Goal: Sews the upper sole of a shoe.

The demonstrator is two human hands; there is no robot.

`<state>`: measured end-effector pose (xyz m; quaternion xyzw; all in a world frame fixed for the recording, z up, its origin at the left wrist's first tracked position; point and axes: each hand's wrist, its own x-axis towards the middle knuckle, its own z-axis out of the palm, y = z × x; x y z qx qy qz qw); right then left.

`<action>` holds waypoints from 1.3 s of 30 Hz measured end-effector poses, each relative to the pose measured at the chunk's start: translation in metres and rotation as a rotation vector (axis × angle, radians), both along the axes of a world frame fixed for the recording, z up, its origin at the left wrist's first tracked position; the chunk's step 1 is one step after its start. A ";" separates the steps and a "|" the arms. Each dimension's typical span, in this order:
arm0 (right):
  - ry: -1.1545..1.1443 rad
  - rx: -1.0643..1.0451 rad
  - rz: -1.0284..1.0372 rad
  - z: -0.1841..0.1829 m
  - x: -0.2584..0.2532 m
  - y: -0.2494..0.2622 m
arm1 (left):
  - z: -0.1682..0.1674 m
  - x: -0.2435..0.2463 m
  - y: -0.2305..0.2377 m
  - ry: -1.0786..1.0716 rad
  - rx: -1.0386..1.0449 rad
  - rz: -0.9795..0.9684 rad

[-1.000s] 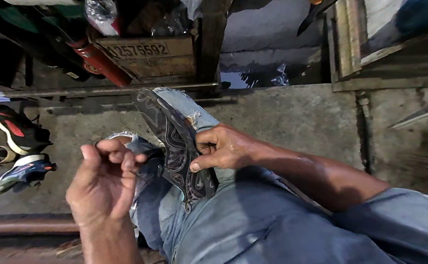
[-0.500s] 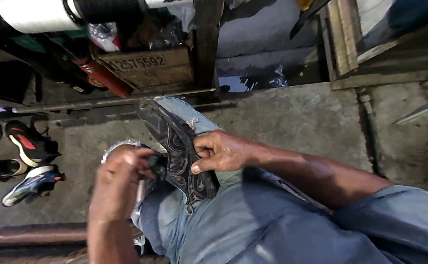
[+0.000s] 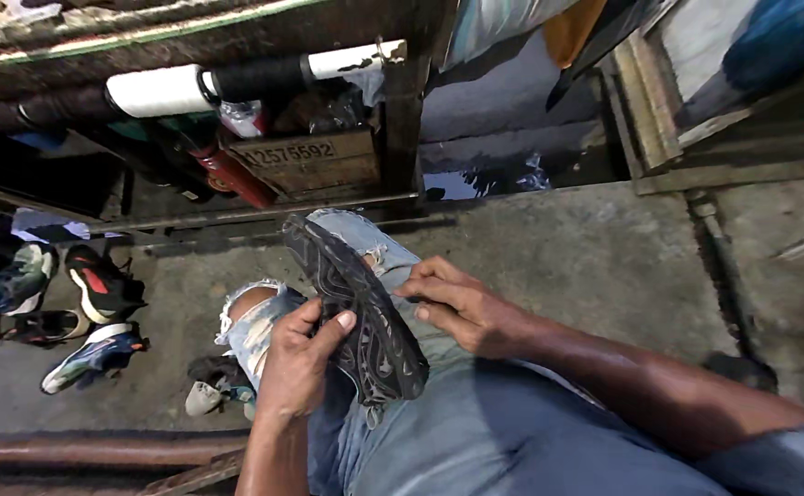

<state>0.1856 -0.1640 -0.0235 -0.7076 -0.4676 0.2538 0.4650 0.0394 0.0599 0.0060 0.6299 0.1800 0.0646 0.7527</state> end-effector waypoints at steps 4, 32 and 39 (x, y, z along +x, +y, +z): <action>-0.119 -0.161 0.012 0.028 0.003 0.001 | 0.003 0.003 -0.003 0.001 -0.049 0.032; -0.353 -0.079 0.079 0.047 0.008 0.016 | -0.002 0.008 -0.015 0.012 0.127 0.004; -0.423 -0.081 0.120 0.053 0.012 0.018 | -0.003 0.007 -0.017 0.015 0.152 -0.010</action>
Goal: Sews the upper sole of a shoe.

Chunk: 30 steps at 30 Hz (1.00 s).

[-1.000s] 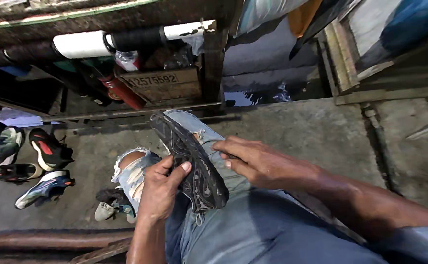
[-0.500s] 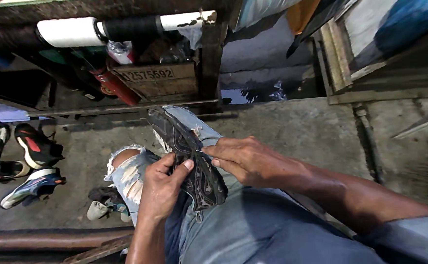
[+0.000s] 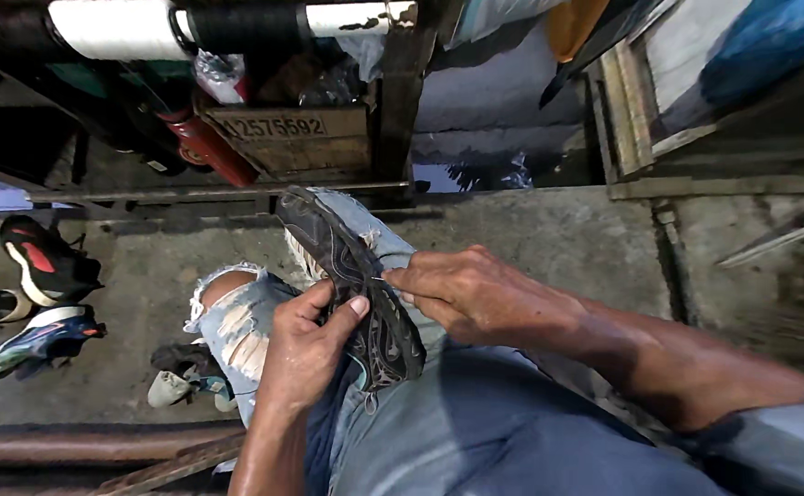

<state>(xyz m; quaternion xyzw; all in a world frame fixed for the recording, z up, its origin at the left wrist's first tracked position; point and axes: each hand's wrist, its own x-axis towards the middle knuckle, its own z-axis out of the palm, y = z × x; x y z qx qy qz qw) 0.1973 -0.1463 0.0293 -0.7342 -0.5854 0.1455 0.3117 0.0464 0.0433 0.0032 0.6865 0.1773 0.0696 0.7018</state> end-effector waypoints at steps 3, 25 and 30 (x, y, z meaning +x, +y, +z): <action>-0.052 -0.033 0.039 0.004 0.003 0.002 | -0.002 -0.001 0.000 -0.015 0.006 -0.020; -0.155 -0.481 0.201 0.046 0.020 0.041 | -0.005 -0.001 -0.003 -0.043 0.251 -0.039; -0.144 -0.493 0.177 0.045 0.019 0.038 | -0.005 0.000 -0.006 -0.077 0.297 -0.061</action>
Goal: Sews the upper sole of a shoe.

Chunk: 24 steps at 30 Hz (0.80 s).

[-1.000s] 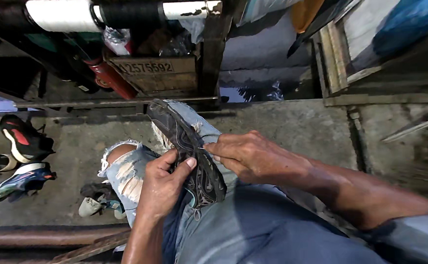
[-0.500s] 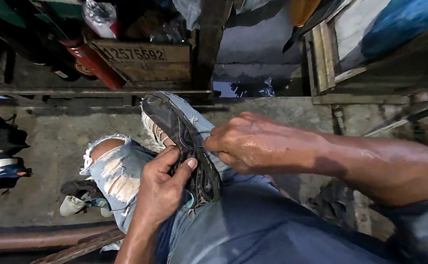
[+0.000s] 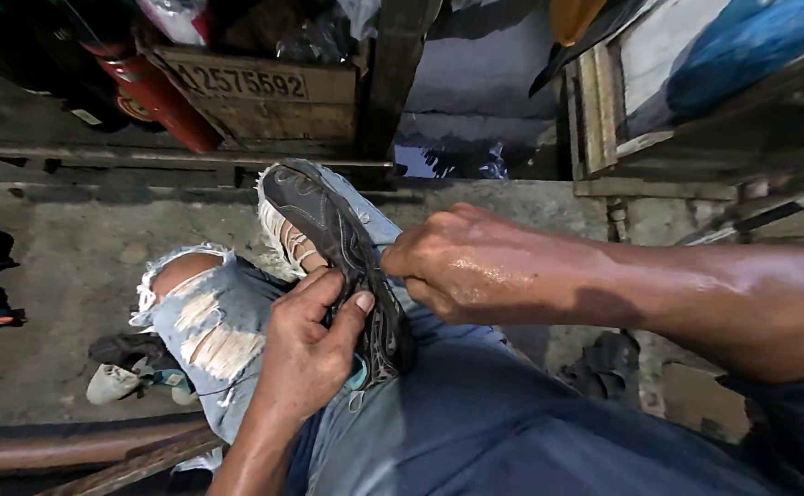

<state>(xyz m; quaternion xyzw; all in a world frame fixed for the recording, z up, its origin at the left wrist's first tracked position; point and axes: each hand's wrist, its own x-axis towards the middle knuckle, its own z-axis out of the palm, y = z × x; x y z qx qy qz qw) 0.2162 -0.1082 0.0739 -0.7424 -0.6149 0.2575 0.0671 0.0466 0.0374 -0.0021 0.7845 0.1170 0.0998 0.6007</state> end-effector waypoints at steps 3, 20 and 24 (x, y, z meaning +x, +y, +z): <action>-0.021 -0.005 0.015 0.000 0.000 0.001 | 0.000 0.004 -0.001 -0.015 0.021 0.003; -0.089 -0.050 -0.011 -0.005 -0.013 0.018 | -0.007 0.003 -0.003 -0.012 0.047 0.035; -0.068 0.012 -0.047 -0.013 -0.015 0.015 | -0.009 0.002 -0.002 -0.013 0.015 0.045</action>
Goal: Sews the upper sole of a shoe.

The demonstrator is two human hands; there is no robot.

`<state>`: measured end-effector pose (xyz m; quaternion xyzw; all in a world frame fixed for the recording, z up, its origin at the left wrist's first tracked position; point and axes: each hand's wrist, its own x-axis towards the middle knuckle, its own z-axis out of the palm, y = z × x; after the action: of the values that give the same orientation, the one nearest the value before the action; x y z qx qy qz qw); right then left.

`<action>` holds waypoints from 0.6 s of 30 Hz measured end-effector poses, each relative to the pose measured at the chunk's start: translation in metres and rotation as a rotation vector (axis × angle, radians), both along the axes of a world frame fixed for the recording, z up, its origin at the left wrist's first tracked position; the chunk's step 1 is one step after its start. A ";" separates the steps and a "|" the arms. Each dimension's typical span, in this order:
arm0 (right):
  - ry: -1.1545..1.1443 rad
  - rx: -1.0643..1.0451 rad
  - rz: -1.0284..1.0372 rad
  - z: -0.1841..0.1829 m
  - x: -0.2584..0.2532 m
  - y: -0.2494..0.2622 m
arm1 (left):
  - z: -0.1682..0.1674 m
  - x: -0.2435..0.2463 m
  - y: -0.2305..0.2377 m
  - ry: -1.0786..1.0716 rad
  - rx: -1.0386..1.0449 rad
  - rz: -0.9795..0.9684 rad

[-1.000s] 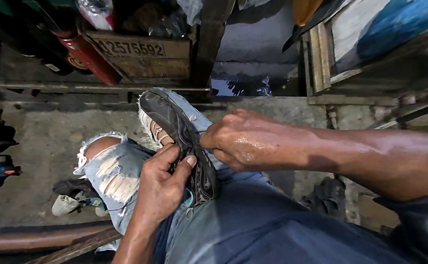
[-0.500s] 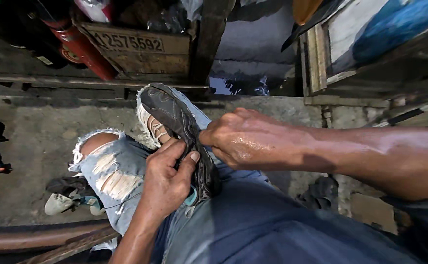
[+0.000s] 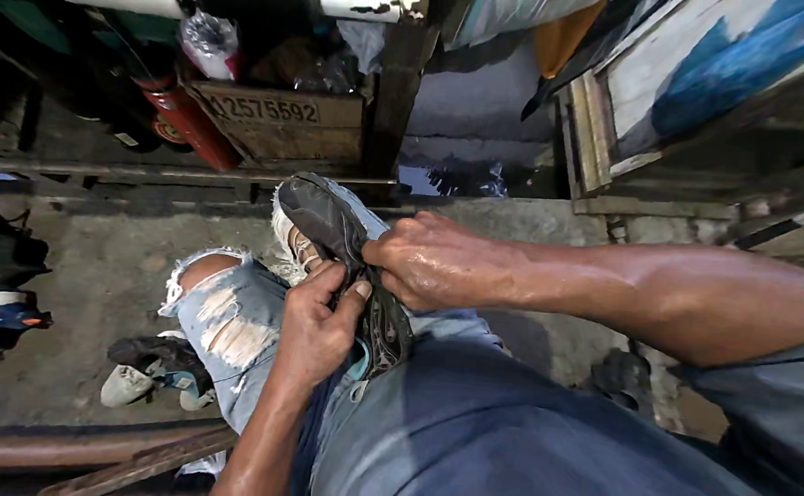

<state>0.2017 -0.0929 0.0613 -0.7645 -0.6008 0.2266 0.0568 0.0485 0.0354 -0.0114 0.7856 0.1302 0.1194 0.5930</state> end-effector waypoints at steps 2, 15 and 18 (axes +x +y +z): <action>0.046 0.077 0.010 -0.004 0.004 -0.008 | 0.002 -0.003 0.006 -0.002 -0.049 -0.011; 0.229 0.253 -0.071 -0.024 0.035 -0.044 | 0.042 -0.091 0.085 -0.173 -0.244 0.155; 0.237 0.251 -0.080 -0.026 0.037 -0.046 | 0.066 -0.123 0.098 0.264 0.313 0.153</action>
<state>0.2385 -0.1388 0.0355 -0.7425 -0.5828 0.2360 0.2311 -0.0744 0.1331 0.0546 0.8647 0.2458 0.0790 0.4309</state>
